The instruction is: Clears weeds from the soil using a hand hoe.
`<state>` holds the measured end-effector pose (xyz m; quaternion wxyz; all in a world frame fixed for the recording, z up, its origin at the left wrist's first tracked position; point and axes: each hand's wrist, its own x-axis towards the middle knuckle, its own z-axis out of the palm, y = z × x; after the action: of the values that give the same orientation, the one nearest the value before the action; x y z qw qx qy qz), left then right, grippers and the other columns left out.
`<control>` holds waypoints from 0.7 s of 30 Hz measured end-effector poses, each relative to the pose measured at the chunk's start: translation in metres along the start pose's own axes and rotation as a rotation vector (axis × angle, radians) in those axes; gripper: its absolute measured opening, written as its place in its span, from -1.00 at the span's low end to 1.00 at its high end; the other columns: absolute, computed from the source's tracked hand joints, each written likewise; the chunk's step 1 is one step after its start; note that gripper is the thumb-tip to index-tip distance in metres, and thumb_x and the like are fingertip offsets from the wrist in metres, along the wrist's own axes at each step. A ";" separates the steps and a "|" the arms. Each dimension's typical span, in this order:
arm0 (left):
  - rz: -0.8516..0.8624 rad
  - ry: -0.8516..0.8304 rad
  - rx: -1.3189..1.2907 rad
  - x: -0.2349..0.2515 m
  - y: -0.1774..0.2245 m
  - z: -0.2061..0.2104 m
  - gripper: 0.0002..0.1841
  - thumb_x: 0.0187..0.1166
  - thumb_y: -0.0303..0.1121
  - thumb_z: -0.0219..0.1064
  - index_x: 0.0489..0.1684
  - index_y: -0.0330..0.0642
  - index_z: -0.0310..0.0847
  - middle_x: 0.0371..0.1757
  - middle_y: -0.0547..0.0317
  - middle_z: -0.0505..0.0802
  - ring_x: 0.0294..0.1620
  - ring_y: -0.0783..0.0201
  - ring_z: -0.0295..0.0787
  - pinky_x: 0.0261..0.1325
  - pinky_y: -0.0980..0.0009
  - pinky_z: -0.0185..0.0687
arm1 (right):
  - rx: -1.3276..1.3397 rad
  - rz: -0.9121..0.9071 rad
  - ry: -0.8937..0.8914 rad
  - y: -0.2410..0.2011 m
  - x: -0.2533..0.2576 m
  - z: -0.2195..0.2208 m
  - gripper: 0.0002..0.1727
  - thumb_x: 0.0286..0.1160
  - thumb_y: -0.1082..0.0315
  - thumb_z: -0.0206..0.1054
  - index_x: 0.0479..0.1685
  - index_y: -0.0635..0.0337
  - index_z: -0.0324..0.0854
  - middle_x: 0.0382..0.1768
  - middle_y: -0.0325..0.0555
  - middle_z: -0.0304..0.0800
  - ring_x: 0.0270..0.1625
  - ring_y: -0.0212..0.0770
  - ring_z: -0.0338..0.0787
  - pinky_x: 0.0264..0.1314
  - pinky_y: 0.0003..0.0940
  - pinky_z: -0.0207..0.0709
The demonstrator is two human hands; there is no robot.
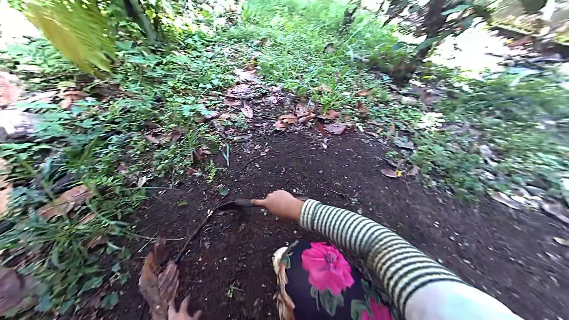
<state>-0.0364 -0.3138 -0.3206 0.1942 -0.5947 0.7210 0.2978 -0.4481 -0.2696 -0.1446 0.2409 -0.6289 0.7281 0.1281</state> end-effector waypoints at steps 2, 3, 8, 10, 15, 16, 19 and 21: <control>-0.046 -0.050 0.026 -0.002 0.025 0.036 0.00 0.36 0.17 0.57 0.89 0.27 0.11 0.92 -0.36 -0.18 0.83 -0.67 -0.32 0.47 -0.82 -0.16 | -0.023 0.003 0.004 -0.008 0.008 -0.006 -0.23 0.70 0.54 0.07 0.86 -0.39 0.20 0.13 0.39 0.79 0.22 0.46 0.76 0.23 0.45 0.54; -0.071 -0.064 0.026 -0.003 0.033 0.050 0.10 0.27 0.22 0.61 0.92 0.36 0.01 0.93 -0.33 -0.27 0.83 -0.68 -0.40 0.45 -0.84 -0.19 | -0.037 0.003 0.008 -0.012 0.014 -0.010 -0.25 0.72 0.53 0.05 0.84 -0.39 0.23 0.13 0.38 0.79 0.23 0.45 0.76 0.22 0.45 0.54; -0.148 -0.059 0.053 0.009 0.056 0.082 0.31 0.09 0.22 0.70 0.95 0.47 -0.23 0.92 -0.32 -0.39 0.81 -0.73 -0.46 0.35 -0.88 -0.05 | -0.080 0.057 0.009 -0.026 0.016 -0.013 -0.28 0.75 0.46 0.08 0.83 -0.47 0.24 0.13 0.32 0.82 0.20 0.42 0.79 0.14 0.44 0.60; -0.172 -0.093 0.000 0.011 0.058 0.074 0.23 0.18 0.19 0.67 0.94 0.51 -0.21 0.91 -0.32 -0.43 0.81 -0.73 -0.52 0.35 -0.90 -0.09 | -0.067 0.080 -0.018 -0.041 0.011 -0.006 -0.22 0.70 0.50 0.16 0.84 -0.46 0.22 0.15 0.33 0.81 0.21 0.43 0.78 0.16 0.45 0.59; -0.162 -0.115 -0.059 0.012 0.055 0.062 0.09 0.26 0.12 0.60 0.90 0.62 -0.08 0.94 -0.18 -0.42 0.83 -0.68 -0.52 0.35 -0.88 -0.07 | -0.193 0.061 -0.053 -0.055 0.013 0.003 -0.12 0.65 0.50 0.22 0.92 -0.42 0.03 0.07 0.37 0.81 0.11 0.44 0.81 0.10 0.42 0.62; -0.155 -0.125 -0.048 0.011 0.050 0.062 0.08 0.28 0.11 0.59 0.89 0.65 -0.09 0.95 -0.11 -0.40 0.85 -0.64 -0.51 0.36 -0.86 -0.05 | -0.217 0.050 -0.060 -0.055 0.014 0.003 -0.09 0.62 0.53 0.23 0.93 -0.43 0.02 0.05 0.37 0.81 0.09 0.45 0.81 0.07 0.42 0.63; -0.130 -0.147 -0.001 0.009 0.035 0.064 0.14 0.25 0.13 0.64 0.88 0.73 -0.18 0.97 0.07 -0.41 0.87 -0.56 -0.57 0.35 -0.88 -0.09 | -0.259 0.056 -0.035 -0.057 0.017 -0.003 -0.13 0.64 0.55 0.18 0.88 -0.49 0.12 0.03 0.35 0.82 0.09 0.44 0.81 0.04 0.41 0.63; -0.135 -0.138 0.005 0.009 0.035 0.067 0.25 0.14 0.20 0.69 0.88 0.76 -0.27 0.96 0.13 -0.46 0.87 -0.54 -0.65 0.34 -0.92 -0.17 | -0.318 0.078 -0.003 -0.052 0.032 -0.023 -0.19 0.70 0.53 0.14 0.83 -0.56 0.20 0.02 0.32 0.84 0.09 0.41 0.82 -0.01 0.38 0.63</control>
<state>-0.0779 -0.2725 -0.3695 0.2647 -0.6196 0.6648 0.3225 -0.4042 -0.3174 -0.1353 0.1342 -0.6301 0.7221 0.2520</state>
